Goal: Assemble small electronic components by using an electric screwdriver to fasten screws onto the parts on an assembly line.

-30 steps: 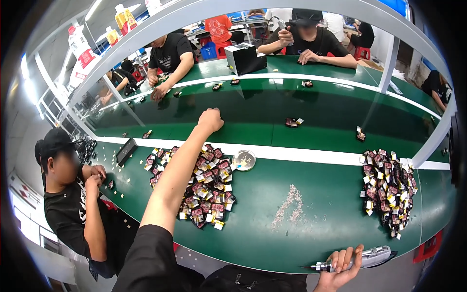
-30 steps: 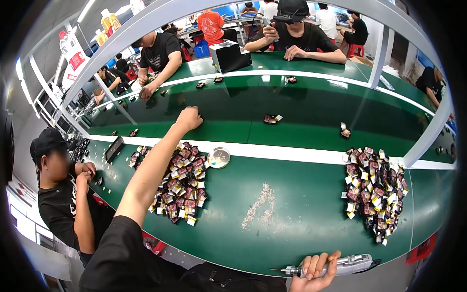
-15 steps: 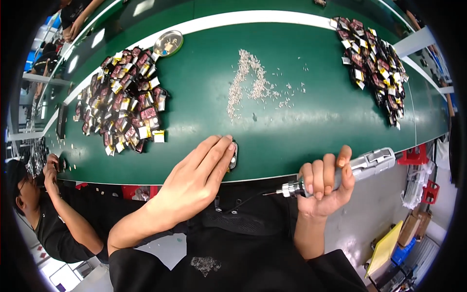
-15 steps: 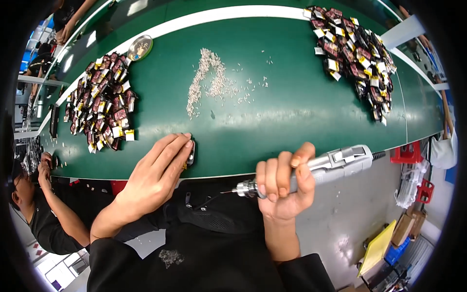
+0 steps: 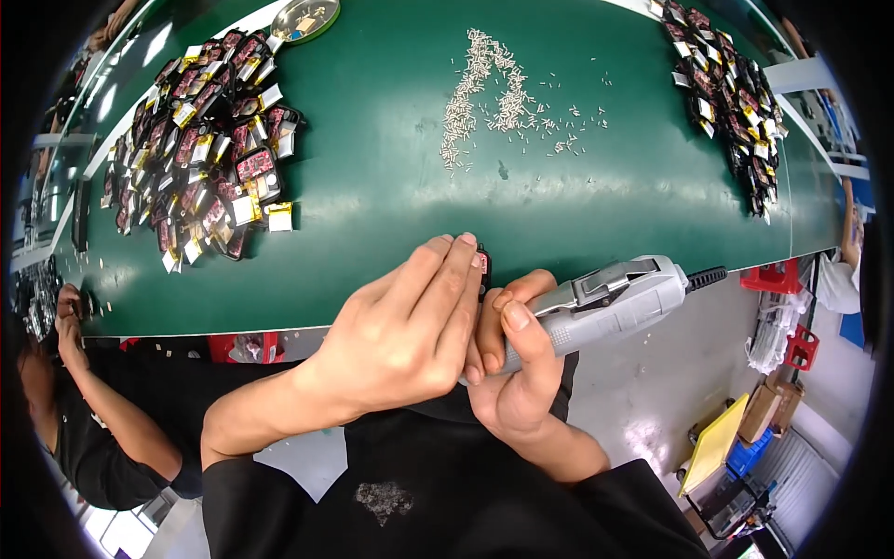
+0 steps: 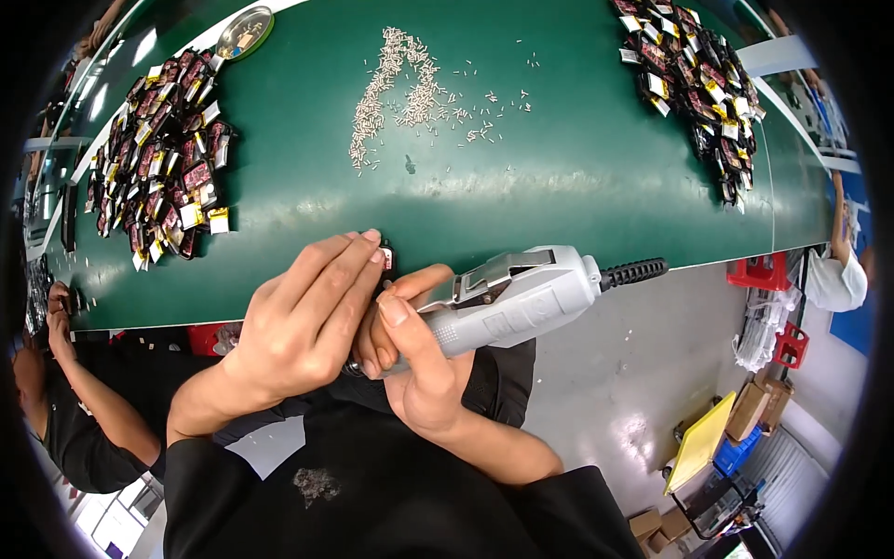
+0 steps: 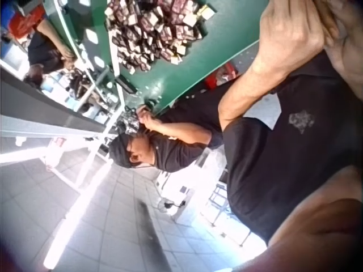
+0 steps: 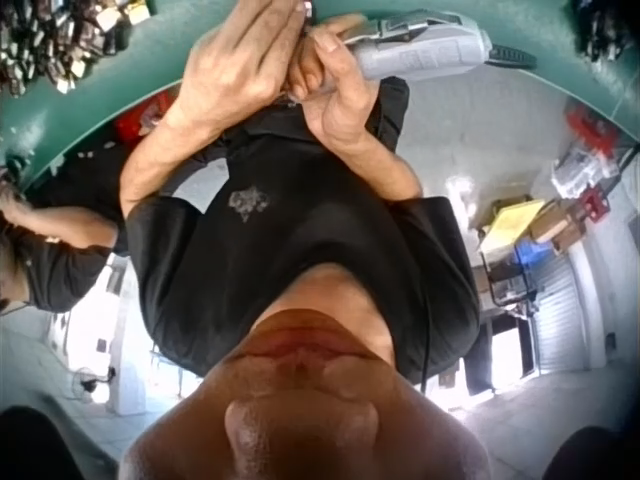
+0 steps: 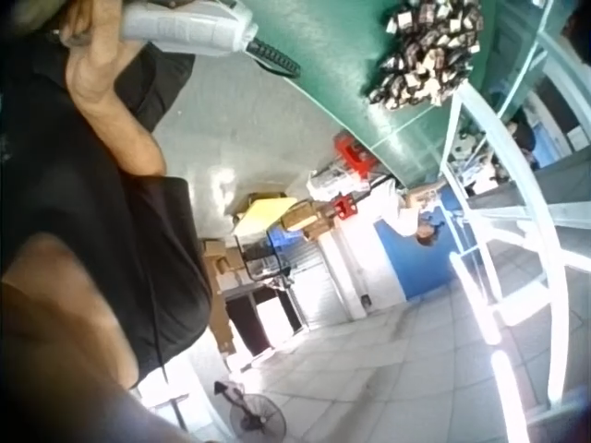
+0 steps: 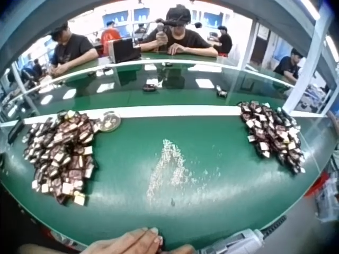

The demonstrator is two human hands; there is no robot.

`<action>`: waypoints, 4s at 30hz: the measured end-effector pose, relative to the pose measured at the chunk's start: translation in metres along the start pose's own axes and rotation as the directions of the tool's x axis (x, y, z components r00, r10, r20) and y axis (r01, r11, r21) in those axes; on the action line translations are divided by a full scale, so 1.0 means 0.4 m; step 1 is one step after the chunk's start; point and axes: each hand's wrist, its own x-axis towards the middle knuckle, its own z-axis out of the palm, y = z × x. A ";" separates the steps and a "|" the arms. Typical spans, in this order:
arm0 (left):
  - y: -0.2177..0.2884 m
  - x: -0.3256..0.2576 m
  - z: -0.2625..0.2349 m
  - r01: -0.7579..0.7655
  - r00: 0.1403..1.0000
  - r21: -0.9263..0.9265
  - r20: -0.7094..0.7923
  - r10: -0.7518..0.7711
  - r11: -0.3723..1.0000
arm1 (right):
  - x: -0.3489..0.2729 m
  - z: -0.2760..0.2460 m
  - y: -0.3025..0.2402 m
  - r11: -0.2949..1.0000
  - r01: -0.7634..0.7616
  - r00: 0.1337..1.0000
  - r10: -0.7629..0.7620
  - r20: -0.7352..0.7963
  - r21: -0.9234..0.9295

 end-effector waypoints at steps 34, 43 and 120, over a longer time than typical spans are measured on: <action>0.014 -0.036 0.024 0.073 0.997 -0.083 -0.011 -0.074 0.994 | 0.206 0.038 -0.179 0.912 0.287 0.857 -0.107 0.505 -0.294; 0.019 -0.041 0.028 0.079 0.996 -0.100 -0.023 -0.082 0.992 | 0.216 0.037 -0.185 0.900 0.263 0.848 -0.044 0.529 -0.347; 0.024 -0.008 -0.019 0.387 0.779 -0.745 -0.052 -0.625 0.544 | 0.140 -0.058 -0.242 0.946 0.250 0.922 -0.297 0.248 0.205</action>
